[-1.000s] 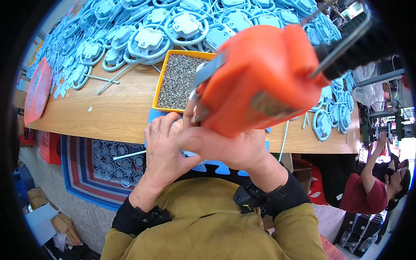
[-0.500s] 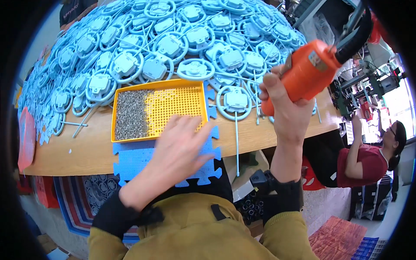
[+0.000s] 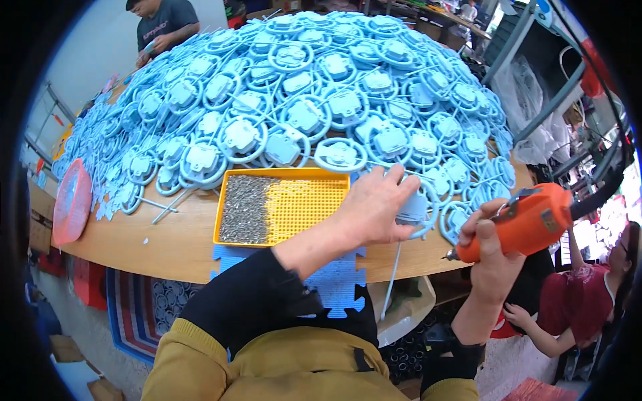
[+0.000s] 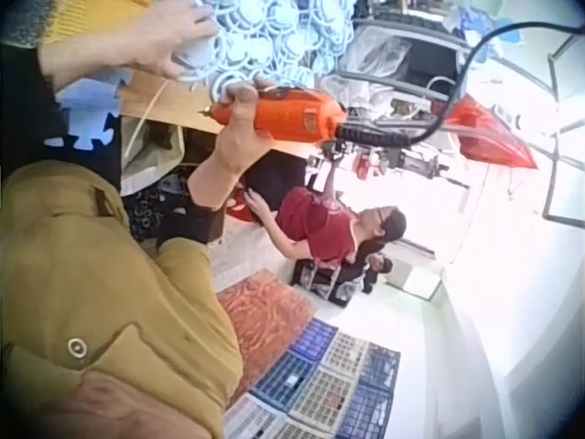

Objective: Assembling plastic fan components using an electric screwdriver.

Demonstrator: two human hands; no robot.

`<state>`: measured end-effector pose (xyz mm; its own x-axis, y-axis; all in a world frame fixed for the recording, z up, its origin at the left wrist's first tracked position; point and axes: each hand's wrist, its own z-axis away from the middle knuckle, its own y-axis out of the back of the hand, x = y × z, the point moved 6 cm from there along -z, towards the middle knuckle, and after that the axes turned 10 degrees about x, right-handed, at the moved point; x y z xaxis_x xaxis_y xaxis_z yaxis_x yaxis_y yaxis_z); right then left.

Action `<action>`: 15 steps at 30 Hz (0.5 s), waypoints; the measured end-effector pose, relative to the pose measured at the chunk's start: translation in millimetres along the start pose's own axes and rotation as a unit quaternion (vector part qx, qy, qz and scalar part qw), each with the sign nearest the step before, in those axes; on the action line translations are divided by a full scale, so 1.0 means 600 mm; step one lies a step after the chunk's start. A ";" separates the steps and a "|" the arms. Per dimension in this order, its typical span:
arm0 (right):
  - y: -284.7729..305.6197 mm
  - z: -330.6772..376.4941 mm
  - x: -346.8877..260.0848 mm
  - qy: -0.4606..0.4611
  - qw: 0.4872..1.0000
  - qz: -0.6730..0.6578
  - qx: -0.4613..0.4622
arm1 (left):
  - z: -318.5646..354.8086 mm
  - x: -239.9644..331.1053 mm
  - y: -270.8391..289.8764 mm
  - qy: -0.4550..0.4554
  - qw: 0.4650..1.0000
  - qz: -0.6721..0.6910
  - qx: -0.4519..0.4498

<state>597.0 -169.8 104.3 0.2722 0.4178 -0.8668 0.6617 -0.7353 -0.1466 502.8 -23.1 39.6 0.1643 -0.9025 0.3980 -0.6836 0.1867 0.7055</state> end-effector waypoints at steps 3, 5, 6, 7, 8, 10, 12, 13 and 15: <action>-0.009 -0.012 0.012 0.019 0.999 0.015 -0.023 | 0.040 0.002 0.130 0.012 0.998 0.004 0.062; -0.048 -0.019 0.022 0.012 0.998 -0.051 -0.044 | 0.099 -0.021 0.218 0.008 0.997 0.019 0.079; -0.073 -0.019 0.034 -0.006 0.995 -0.085 -0.057 | 0.134 -0.039 0.248 0.021 0.999 -0.020 0.036; -0.102 -0.016 0.043 -0.022 0.990 -0.118 -0.071 | 0.169 -0.052 0.275 0.034 0.998 -0.059 -0.004; -0.132 -0.013 0.057 -0.050 0.985 -0.156 -0.062 | 0.203 -0.064 0.292 0.044 0.995 -0.076 -0.052; -0.205 -0.001 0.088 -0.079 0.970 -0.210 -0.094 | 0.255 -0.067 0.312 0.060 0.989 -0.093 -0.100; -0.267 0.012 0.115 -0.091 0.963 -0.215 -0.137 | 0.298 -0.061 0.296 0.062 0.971 -0.094 -0.209; -0.293 0.017 0.126 -0.103 0.962 -0.208 -0.146 | 0.315 -0.061 0.287 0.066 0.972 -0.091 -0.209; -0.331 0.019 0.138 -0.067 0.968 -0.187 -0.156 | 0.346 -0.068 0.261 0.046 0.975 -0.097 -0.195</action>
<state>480.4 4.6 56.3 -0.1071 0.5347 -0.8382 0.8807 -0.3403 -0.3296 241.7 -37.6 12.2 0.3394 -0.9000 0.2735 -0.3134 0.1660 0.9350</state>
